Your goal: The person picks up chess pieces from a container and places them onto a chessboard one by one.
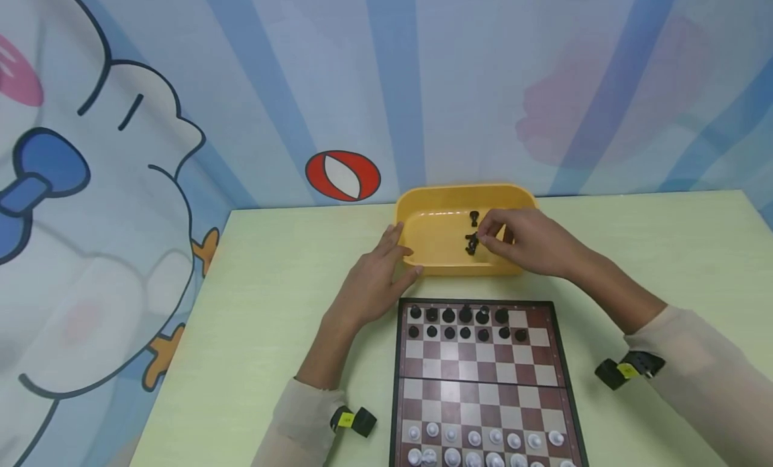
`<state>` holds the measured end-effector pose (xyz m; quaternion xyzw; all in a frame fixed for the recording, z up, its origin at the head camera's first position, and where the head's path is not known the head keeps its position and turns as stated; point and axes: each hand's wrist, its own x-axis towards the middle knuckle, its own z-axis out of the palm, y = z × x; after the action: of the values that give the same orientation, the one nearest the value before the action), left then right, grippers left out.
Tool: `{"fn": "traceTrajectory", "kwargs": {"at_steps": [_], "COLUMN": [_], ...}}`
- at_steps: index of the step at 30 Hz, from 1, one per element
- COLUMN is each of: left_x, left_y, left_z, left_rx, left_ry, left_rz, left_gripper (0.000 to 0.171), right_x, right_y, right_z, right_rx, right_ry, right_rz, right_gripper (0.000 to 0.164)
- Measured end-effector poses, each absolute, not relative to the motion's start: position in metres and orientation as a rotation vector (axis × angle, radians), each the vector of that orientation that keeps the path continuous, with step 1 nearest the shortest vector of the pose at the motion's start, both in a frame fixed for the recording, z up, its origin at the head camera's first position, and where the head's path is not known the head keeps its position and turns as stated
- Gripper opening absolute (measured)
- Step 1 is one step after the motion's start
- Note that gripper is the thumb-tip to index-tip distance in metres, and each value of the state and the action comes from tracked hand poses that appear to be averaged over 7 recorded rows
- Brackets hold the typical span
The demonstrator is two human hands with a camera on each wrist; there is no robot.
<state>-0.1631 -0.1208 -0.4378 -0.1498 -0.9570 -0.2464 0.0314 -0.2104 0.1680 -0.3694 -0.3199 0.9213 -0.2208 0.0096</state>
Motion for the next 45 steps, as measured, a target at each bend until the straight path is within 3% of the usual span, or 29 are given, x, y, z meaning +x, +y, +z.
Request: {"fn": "traceTrajectory", "kwargs": {"at_steps": [27,45], "left_x": [-0.157,-0.160], "left_y": [-0.125,-0.116], "left_z": [-0.440,-0.440], "left_rx": [-0.431,-0.487], "left_ry": [-2.939,-2.943], "left_rz": [-0.784,-0.767], "left_gripper": [0.047,0.048], "right_x": [-0.252,-0.250], "right_y": [0.131,0.136], "right_z": [-0.384,-0.390], "right_rx": [-1.201,-1.125], "right_ry": [2.720,2.753], "right_rz": [-0.250,-0.134], "right_gripper": [0.020,0.020]}}
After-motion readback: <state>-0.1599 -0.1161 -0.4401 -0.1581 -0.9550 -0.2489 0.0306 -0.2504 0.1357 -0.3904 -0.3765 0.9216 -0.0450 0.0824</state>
